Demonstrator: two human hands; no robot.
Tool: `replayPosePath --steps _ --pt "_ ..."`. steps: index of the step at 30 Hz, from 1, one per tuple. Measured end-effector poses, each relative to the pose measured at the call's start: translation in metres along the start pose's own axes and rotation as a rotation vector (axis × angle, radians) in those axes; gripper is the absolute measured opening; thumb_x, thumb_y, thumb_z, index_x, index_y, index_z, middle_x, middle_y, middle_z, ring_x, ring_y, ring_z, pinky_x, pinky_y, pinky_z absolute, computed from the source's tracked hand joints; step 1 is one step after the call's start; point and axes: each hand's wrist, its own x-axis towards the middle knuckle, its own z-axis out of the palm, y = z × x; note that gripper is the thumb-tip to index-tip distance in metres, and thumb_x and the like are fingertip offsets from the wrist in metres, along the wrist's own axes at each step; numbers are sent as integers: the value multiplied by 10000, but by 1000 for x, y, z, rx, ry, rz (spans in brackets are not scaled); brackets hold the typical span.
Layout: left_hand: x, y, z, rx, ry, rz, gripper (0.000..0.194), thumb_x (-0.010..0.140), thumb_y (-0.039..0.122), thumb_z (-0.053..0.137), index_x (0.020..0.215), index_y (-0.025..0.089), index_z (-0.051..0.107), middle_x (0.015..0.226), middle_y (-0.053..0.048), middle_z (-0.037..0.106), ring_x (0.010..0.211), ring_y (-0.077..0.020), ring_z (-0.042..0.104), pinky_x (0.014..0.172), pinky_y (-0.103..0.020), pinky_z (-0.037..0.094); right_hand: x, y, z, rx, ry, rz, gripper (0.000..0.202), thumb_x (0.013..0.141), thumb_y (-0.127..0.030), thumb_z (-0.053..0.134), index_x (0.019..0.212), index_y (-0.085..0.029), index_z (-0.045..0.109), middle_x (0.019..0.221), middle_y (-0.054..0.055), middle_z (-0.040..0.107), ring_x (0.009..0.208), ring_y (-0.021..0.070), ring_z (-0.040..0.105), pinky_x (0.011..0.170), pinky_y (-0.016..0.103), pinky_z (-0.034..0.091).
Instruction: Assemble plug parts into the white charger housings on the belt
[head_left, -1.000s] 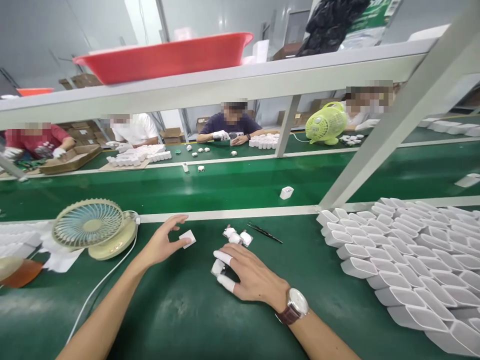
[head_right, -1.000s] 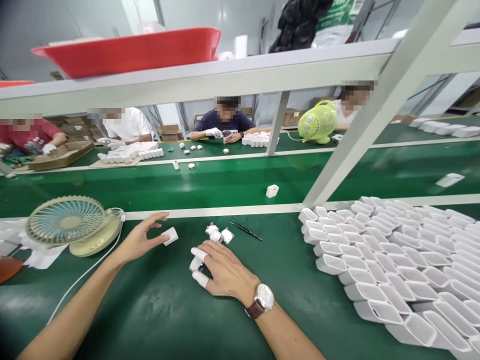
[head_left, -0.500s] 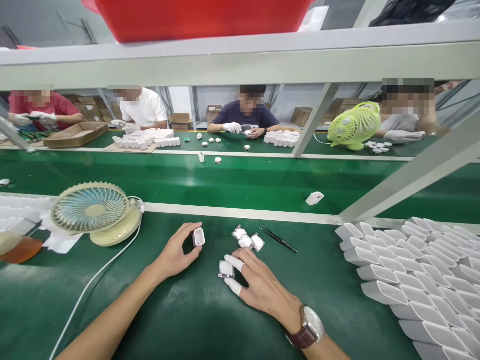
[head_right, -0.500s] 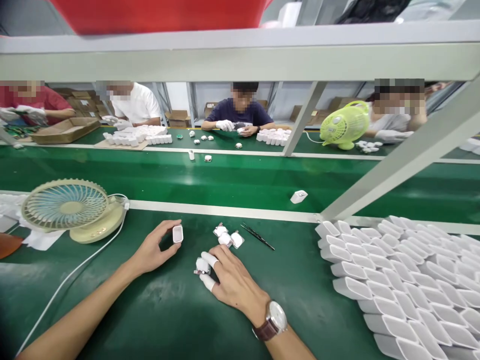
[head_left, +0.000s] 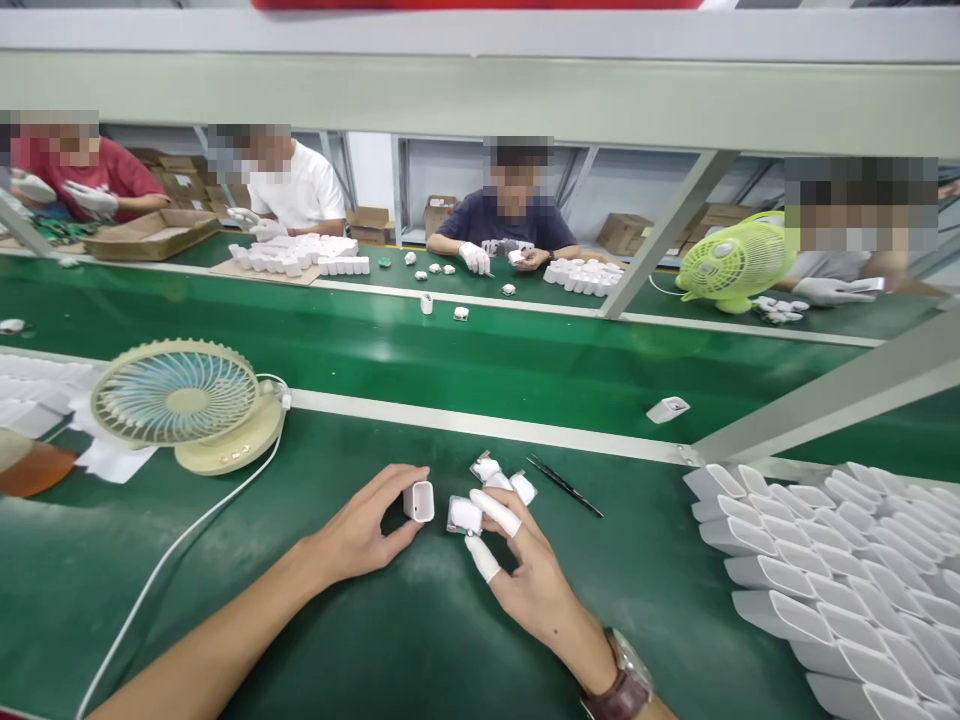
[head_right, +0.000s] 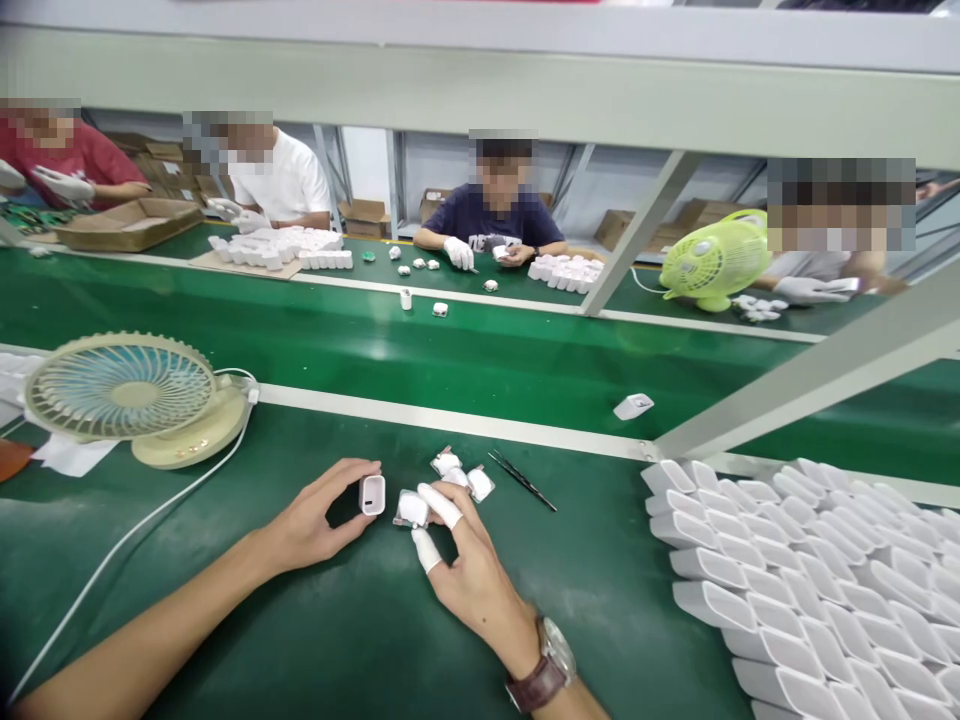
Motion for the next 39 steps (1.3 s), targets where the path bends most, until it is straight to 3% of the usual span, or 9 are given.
replayPosePath --steps 5,10,28,39 --pt "0 7 3 -37 -18 12 651 959 176 617 1553 272 370 1394 -110 641 1296 -247 630 1127 -409 527 -1 -9 -3 -169 -19 -114 605 1002 -118 575 1557 -275 392 1325 147 620 1214 249 662 1056 420 583" --pt "0 12 4 -30 -34 32 648 964 174 605 1562 260 369 1399 -121 644 1311 -258 617 1129 -430 527 -1 -15 -3 -182 -21 -171 645 1003 -79 571 1578 -274 352 1350 153 609 1266 244 631 1072 413 570" --pt "-2 13 8 -53 -35 110 644 974 163 631 1563 233 380 1442 -153 621 1361 -270 589 1139 -447 527 -2 -12 1 -171 -33 -179 619 999 -89 591 1565 -243 395 1363 155 615 1244 240 648 1062 378 576" --pt "-1 8 10 -68 -60 71 669 970 168 642 1570 267 363 1412 -123 635 1327 -250 612 1129 -436 534 -3 -13 1 -222 -38 -174 631 1011 -108 579 1588 -243 363 1374 164 612 1264 254 642 1046 393 587"
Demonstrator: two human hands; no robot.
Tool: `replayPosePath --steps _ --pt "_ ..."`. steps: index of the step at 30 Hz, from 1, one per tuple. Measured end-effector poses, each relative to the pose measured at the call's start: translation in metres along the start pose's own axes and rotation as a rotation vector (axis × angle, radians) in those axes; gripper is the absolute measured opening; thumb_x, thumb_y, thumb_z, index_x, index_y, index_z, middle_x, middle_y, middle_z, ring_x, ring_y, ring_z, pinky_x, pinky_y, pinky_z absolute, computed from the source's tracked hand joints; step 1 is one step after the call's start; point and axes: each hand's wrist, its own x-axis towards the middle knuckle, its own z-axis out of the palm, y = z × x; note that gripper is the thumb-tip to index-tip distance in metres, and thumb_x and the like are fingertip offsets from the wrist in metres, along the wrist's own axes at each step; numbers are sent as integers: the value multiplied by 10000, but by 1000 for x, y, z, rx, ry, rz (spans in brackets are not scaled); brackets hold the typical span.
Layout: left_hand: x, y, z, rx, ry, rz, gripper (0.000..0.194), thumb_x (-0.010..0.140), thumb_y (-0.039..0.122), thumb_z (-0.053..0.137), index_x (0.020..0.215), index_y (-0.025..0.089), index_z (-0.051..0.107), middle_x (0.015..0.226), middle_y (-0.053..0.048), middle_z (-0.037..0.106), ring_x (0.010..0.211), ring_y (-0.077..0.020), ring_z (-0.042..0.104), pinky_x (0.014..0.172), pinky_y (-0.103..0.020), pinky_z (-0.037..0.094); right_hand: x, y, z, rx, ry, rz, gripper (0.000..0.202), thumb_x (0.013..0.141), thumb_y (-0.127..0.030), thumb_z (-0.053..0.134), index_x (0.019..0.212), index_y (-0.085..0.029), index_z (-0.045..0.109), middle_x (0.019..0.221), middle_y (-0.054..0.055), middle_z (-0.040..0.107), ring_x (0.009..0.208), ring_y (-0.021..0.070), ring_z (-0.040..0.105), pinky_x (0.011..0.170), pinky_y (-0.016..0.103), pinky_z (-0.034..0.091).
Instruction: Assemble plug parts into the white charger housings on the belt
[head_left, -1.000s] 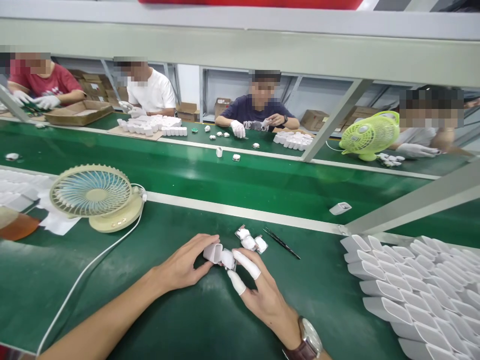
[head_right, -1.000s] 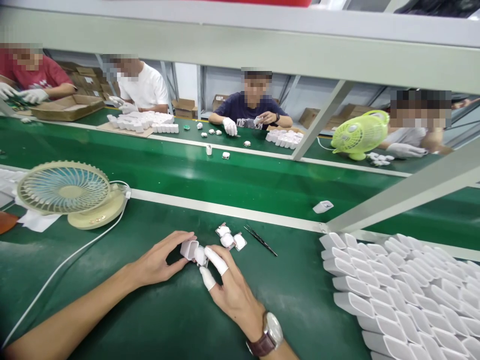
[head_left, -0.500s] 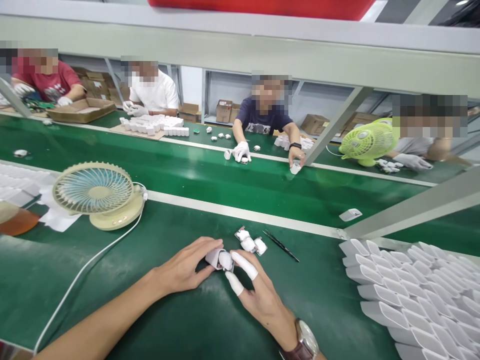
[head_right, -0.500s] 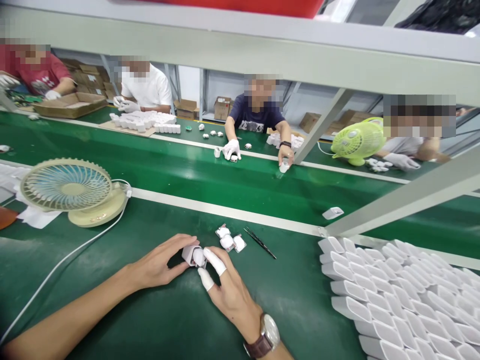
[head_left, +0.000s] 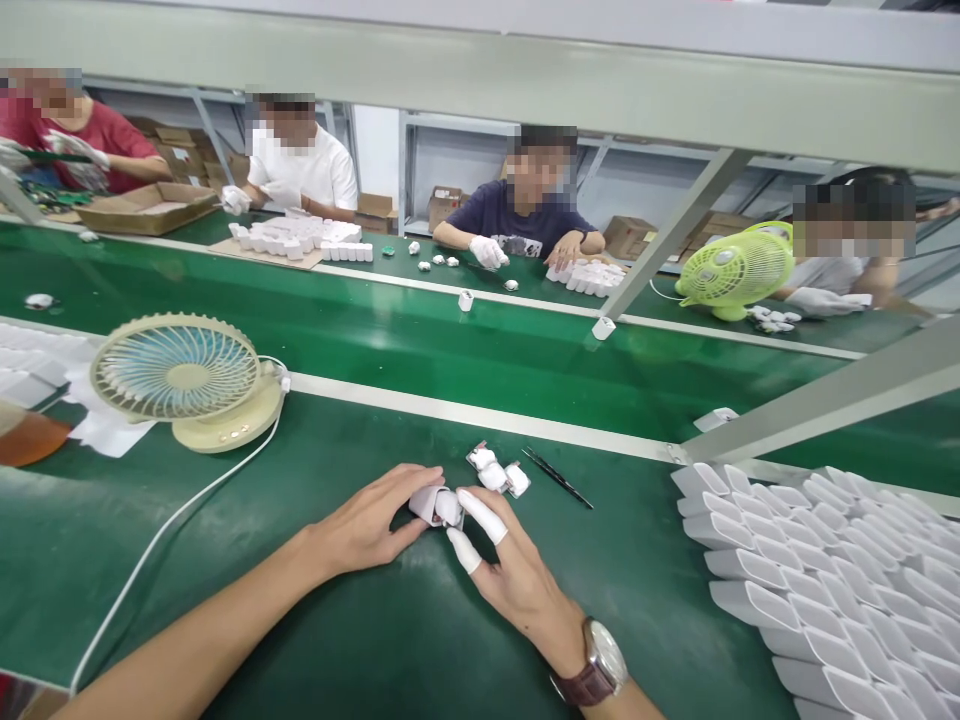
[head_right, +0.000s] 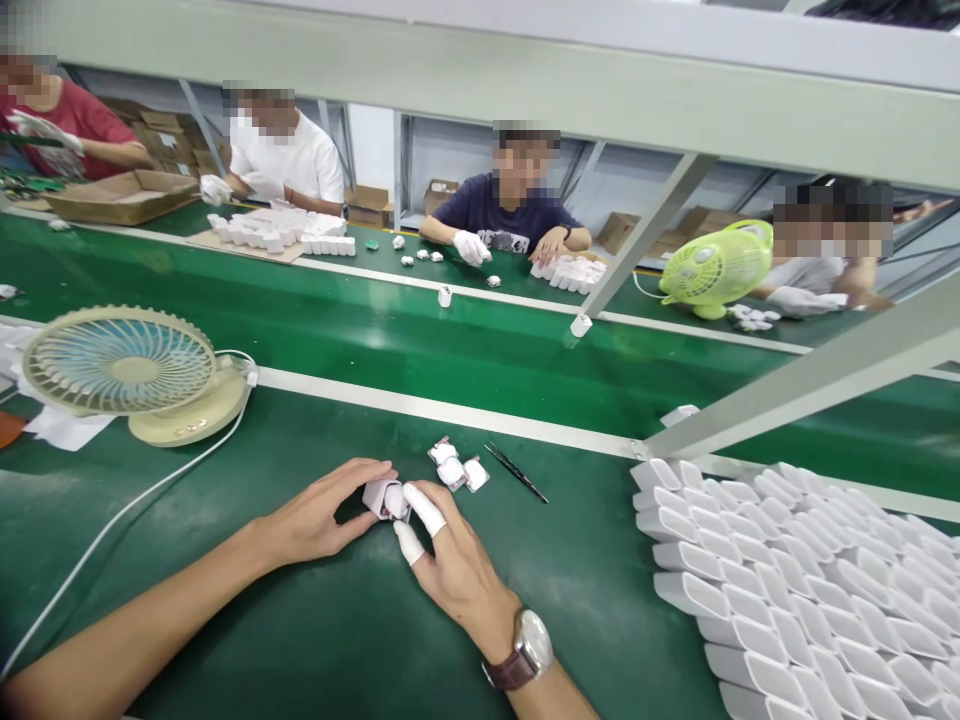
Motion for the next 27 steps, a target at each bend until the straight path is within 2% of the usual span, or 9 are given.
replayPosePath --steps 6,10,13,15,17,20,23,27 --pt "0 1 3 1 -15 8 650 979 180 634 1567 267 371 1431 -120 631 1359 -252 596 1150 -431 518 -3 1 1 -52 -51 6 663 1028 -140 560 1624 -258 294 1405 168 598 1273 273 641 1035 421 601" --pt "-2 6 3 -16 -35 -39 606 998 211 613 1558 273 390 1497 -112 601 1384 -255 585 1161 -424 509 -3 4 0 -40 -93 13 691 1021 -201 602 1629 -250 277 1505 181 525 1394 294 555 1123 477 544" --pt "-2 10 3 -54 -112 -122 614 1023 259 590 1586 291 346 1566 -99 547 1393 -252 584 1149 -421 522 1 5 -2 -15 -130 38 659 1018 -204 595 1614 -243 315 1538 174 509 1430 292 524 1158 488 514" --pt "-3 10 3 -68 -168 -167 624 1040 271 563 1606 302 303 1575 -89 541 1384 -245 594 1139 -426 530 3 6 -2 9 -130 32 605 1026 -158 549 1590 -262 359 1498 152 559 1406 274 551 1154 481 521" --pt "-3 10 3 -45 -177 -180 609 1052 262 534 1610 306 296 1551 -85 568 1368 -245 607 1128 -439 537 4 6 -2 24 -108 24 548 1029 -119 509 1546 -277 423 1453 134 603 1380 263 578 1150 484 523" --pt "-2 8 3 18 -134 -116 548 1038 267 572 1557 283 399 1484 -102 619 1350 -258 610 1128 -448 531 2 6 -1 37 -83 79 441 1035 -138 520 1455 -272 512 1402 124 643 1302 255 642 1107 459 561" --pt "0 6 2 58 -93 -10 422 1008 290 643 1418 248 552 1378 -115 670 1289 -257 642 1108 -416 542 2 4 -1 40 -85 145 358 1045 -193 548 1398 -256 539 1367 120 664 1230 241 688 1050 418 602" --pt "2 4 5 92 -23 80 197 1037 261 596 1215 220 666 1228 -102 700 1103 -212 718 980 -325 600 2 3 -3 30 -103 123 327 1051 -188 533 1372 -248 556 1376 121 655 1226 234 691 1046 400 606"
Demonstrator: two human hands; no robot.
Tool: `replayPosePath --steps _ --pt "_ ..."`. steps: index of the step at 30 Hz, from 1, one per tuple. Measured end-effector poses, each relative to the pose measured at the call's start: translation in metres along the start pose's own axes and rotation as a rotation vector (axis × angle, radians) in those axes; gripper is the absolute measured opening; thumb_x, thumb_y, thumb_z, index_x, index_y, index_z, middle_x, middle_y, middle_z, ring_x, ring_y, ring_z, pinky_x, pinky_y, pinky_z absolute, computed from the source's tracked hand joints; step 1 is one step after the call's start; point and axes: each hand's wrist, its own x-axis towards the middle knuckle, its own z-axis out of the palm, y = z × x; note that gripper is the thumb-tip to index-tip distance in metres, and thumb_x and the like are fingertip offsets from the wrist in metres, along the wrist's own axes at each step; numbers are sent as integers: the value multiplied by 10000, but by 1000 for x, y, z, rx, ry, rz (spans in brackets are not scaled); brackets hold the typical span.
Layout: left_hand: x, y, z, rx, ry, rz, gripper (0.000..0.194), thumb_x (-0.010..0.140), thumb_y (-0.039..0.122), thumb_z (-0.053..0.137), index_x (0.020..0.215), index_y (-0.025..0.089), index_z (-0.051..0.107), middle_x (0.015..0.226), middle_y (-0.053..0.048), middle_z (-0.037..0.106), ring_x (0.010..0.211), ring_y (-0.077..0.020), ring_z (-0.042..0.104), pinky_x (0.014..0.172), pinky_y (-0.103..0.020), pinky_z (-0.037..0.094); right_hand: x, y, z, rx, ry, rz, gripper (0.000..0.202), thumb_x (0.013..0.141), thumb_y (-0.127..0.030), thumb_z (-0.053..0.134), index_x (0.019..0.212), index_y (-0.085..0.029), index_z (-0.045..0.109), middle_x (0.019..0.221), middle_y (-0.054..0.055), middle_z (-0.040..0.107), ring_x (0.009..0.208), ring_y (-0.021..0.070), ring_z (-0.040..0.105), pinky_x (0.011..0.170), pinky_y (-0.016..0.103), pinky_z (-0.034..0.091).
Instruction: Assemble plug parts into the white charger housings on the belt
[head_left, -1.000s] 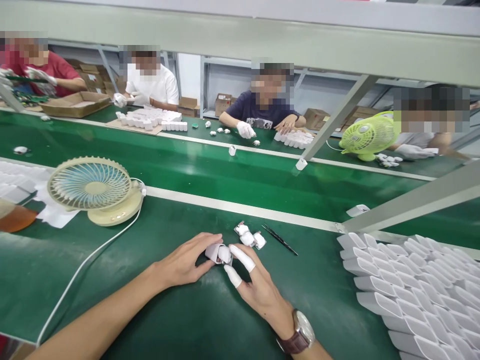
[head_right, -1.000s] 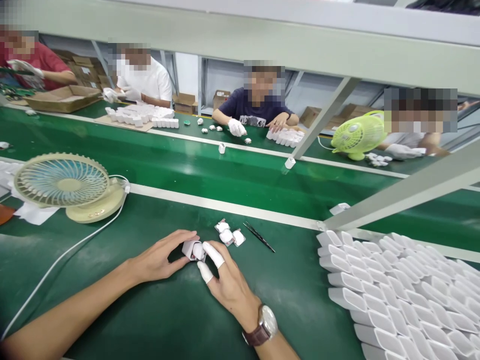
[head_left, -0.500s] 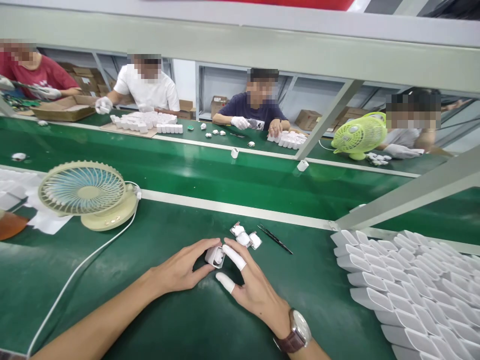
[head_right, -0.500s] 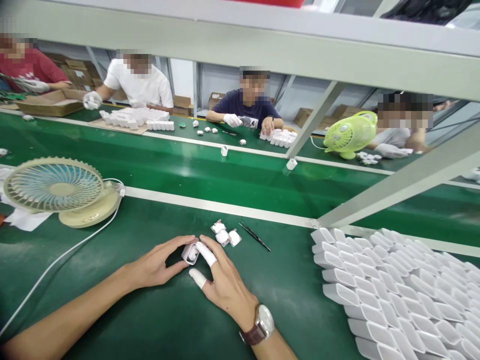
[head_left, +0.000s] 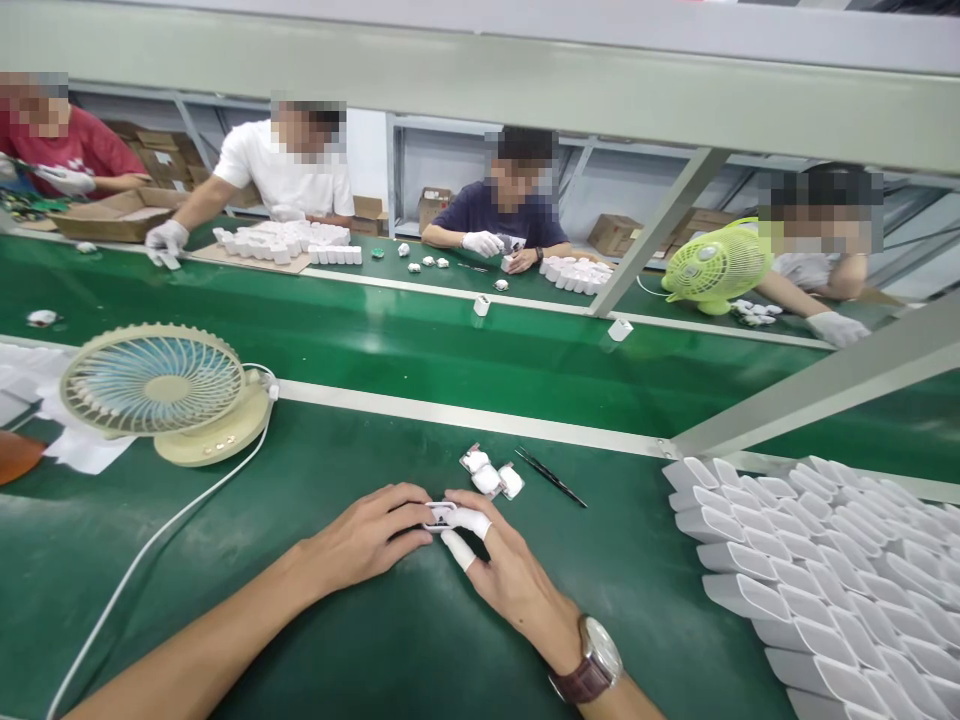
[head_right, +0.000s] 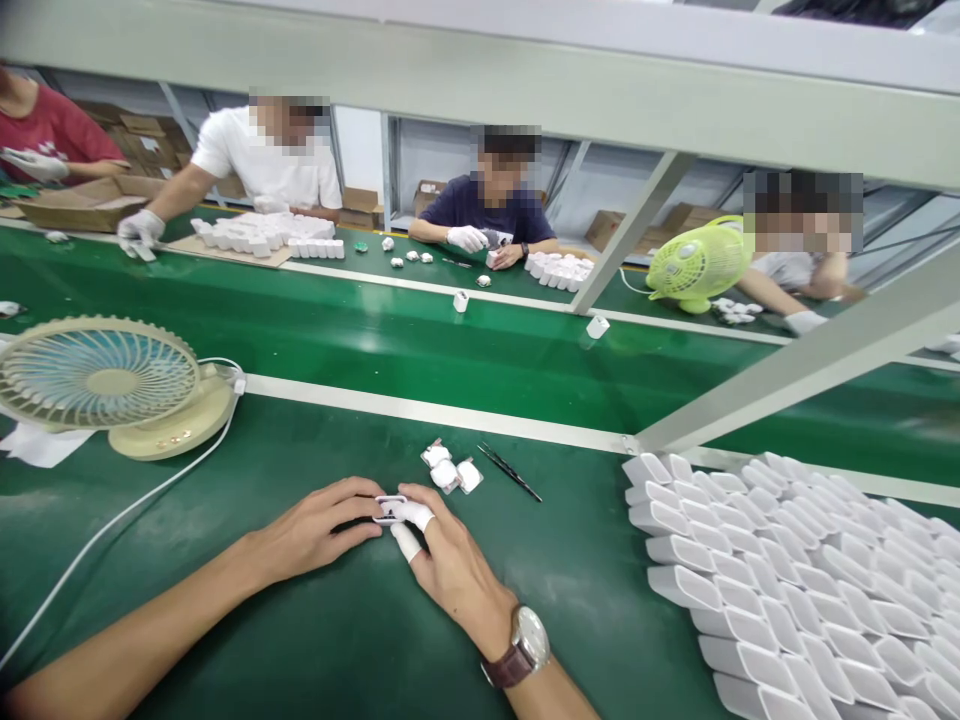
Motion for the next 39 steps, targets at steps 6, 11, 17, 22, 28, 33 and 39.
replayPosePath --steps 6,11,17,22,28,33,39 --pt "3 0 2 -49 7 31 174 1056 222 546 1130 201 702 1178 -107 703 1045 -205 725 910 -298 612 0 3 -2 -2 -27 -50 340 1046 -172 530 1368 -269 577 1322 111 669 1189 247 705 1022 415 622" --pt "4 4 0 -174 18 -47 210 1034 255 590 1215 219 692 1261 -123 676 1120 -224 703 991 -347 591 1 7 7 150 48 19 237 1040 -231 566 1268 -255 627 1272 117 676 1128 239 716 984 406 631" --pt "4 11 1 -667 63 -330 465 872 331 812 1286 197 647 1215 -128 678 990 -209 694 870 -350 605 2 6 22 616 134 232 283 1021 -399 617 1261 -251 604 1256 110 657 936 184 758 881 342 664" --pt "6 12 8 -945 165 -498 550 764 341 914 1219 161 664 878 -31 694 802 -161 664 784 -325 580 0 1 22 662 112 187 445 942 -477 720 1317 -259 624 1369 133 615 1070 227 739 959 390 641" --pt "7 13 13 -987 214 -578 642 679 385 966 1228 182 702 881 -22 703 776 -152 658 768 -321 574 0 2 24 784 77 342 515 899 -572 747 1284 -251 631 1071 90 780 944 249 783 969 488 632" --pt "7 12 17 -958 242 -625 627 700 436 945 1221 181 705 906 -39 712 798 -166 670 755 -315 573 1 1 26 810 70 407 542 873 -635 742 1230 -235 664 1035 95 797 937 268 791 1010 532 604" --pt "8 12 14 -935 226 -589 649 730 439 927 1269 193 662 967 -48 699 781 -149 660 739 -292 554 2 0 28 745 70 364 499 925 -591 707 1262 -229 643 1055 101 788 968 259 783 984 490 624"
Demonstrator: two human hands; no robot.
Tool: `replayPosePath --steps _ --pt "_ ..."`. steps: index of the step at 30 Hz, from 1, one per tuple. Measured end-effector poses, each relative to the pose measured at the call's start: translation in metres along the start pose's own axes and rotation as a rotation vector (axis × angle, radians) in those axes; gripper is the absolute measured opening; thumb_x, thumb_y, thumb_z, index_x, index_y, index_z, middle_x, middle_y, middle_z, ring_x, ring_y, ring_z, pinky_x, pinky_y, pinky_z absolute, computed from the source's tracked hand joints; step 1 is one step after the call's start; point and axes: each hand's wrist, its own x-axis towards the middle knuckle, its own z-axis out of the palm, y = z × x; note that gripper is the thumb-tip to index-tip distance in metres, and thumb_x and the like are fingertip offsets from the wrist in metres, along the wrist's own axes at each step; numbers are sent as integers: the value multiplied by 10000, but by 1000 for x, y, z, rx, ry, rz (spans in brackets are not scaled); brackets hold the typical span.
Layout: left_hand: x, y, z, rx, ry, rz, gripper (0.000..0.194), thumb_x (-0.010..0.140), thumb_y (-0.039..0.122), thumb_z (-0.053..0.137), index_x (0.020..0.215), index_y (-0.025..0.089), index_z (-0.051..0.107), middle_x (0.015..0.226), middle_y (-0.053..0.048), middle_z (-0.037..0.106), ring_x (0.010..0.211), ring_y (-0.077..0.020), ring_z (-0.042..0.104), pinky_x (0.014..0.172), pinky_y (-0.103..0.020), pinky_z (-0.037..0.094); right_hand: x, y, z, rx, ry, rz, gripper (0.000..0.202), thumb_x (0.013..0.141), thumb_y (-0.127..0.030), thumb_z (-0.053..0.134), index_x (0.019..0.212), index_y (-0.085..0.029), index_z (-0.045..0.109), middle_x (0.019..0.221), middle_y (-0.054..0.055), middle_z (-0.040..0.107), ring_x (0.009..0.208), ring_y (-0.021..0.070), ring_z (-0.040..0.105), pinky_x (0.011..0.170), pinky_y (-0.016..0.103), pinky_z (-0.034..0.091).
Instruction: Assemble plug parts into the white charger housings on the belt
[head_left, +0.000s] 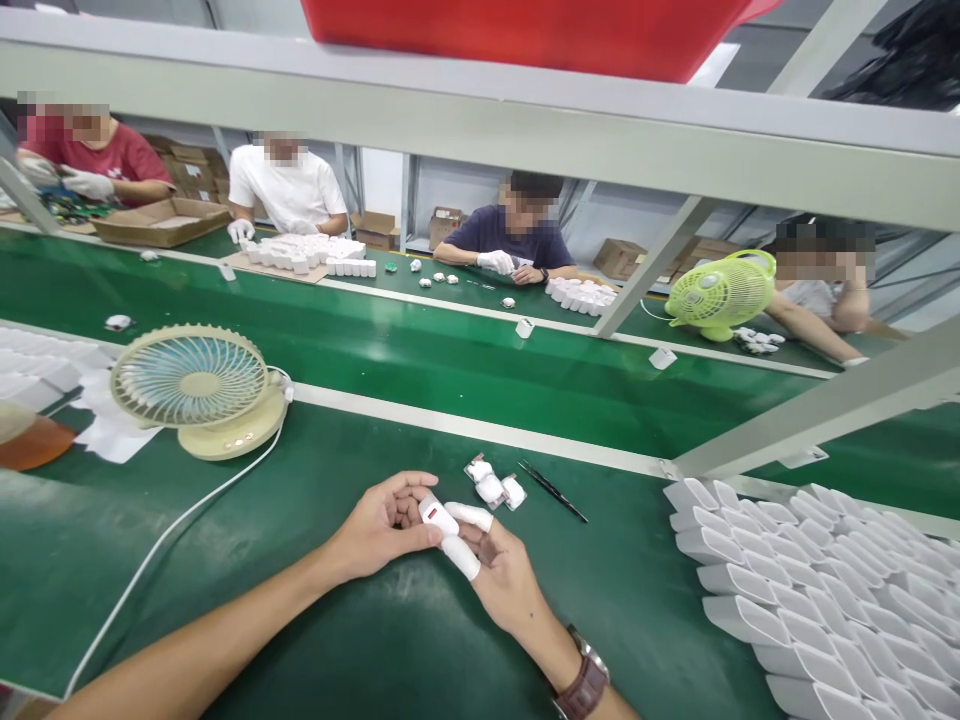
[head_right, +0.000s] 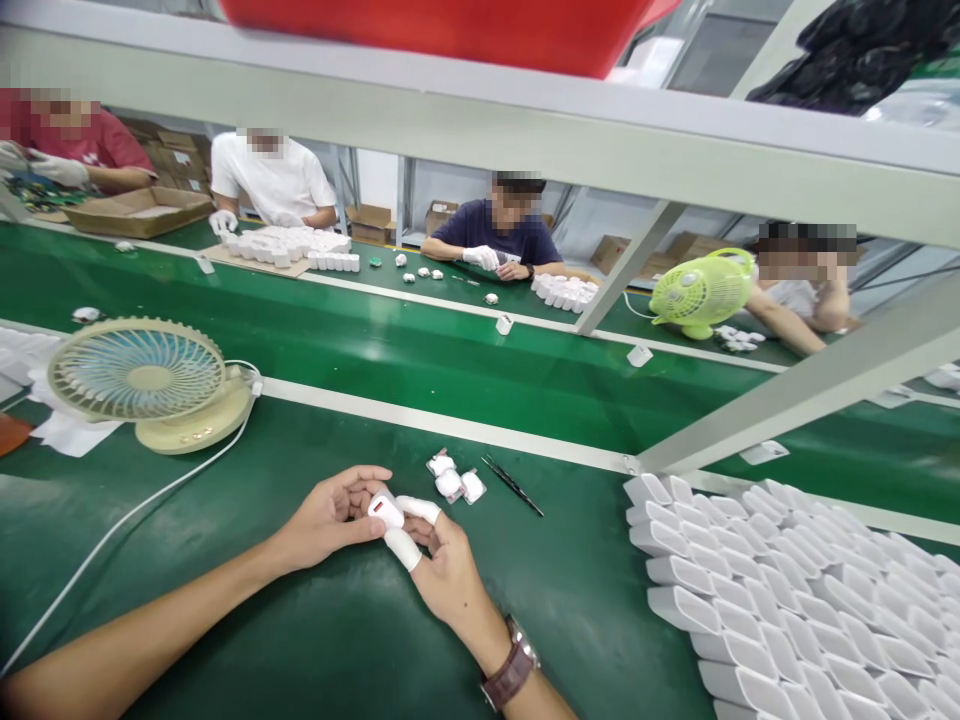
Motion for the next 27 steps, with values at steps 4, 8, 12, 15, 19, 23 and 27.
replayPosePath --steps 4,8,12,15,19,23,27 --pt "0 2 -1 -15 -39 81 631 797 482 868 1321 233 619 1056 -67 688 908 -192 692 810 -326 585 -1 -3 2 -204 16 -187 390 976 -363 687 1341 -249 611 1266 118 716 1072 233 749 968 409 634" --pt "1 -2 -5 78 -31 60 488 880 501 780 1255 226 634 1075 -90 716 980 -237 717 857 -370 612 -4 -10 -1 -521 31 -315 483 979 -192 624 1447 -264 530 1426 126 624 1269 232 661 1068 391 579" --pt "4 -7 -13 210 2 51 420 870 512 778 1140 208 671 1120 -114 730 966 -252 727 846 -377 629 -3 -15 -18 -747 45 -384 548 983 -251 656 1498 -261 468 1487 132 585 1371 253 589 1142 423 523" --pt "6 -9 -19 274 55 93 359 845 501 798 1018 211 678 1072 -98 736 918 -241 734 820 -361 634 2 -16 -38 -828 153 -424 516 998 -235 627 1489 -245 470 1490 145 576 1407 273 547 1189 506 461" --pt "19 -5 -26 403 108 198 290 860 471 768 937 210 668 1115 -101 730 966 -249 743 856 -371 636 9 -14 -57 -916 190 -369 554 928 -193 690 1450 -234 510 1409 140 621 1348 314 563 1142 548 489" --pt "58 10 -37 727 198 300 267 867 467 701 962 219 685 1140 -92 753 1018 -259 745 925 -392 623 11 -9 -60 -1016 176 -400 554 907 -101 638 1437 -219 525 1327 142 655 1307 331 560 1114 562 496" --pt "113 30 -60 909 362 301 329 839 444 651 1064 205 652 1102 -85 763 964 -256 753 900 -385 626 11 -12 -57 -1058 198 -450 433 923 -45 543 1329 -190 583 1184 142 693 1158 314 607 1031 530 529"
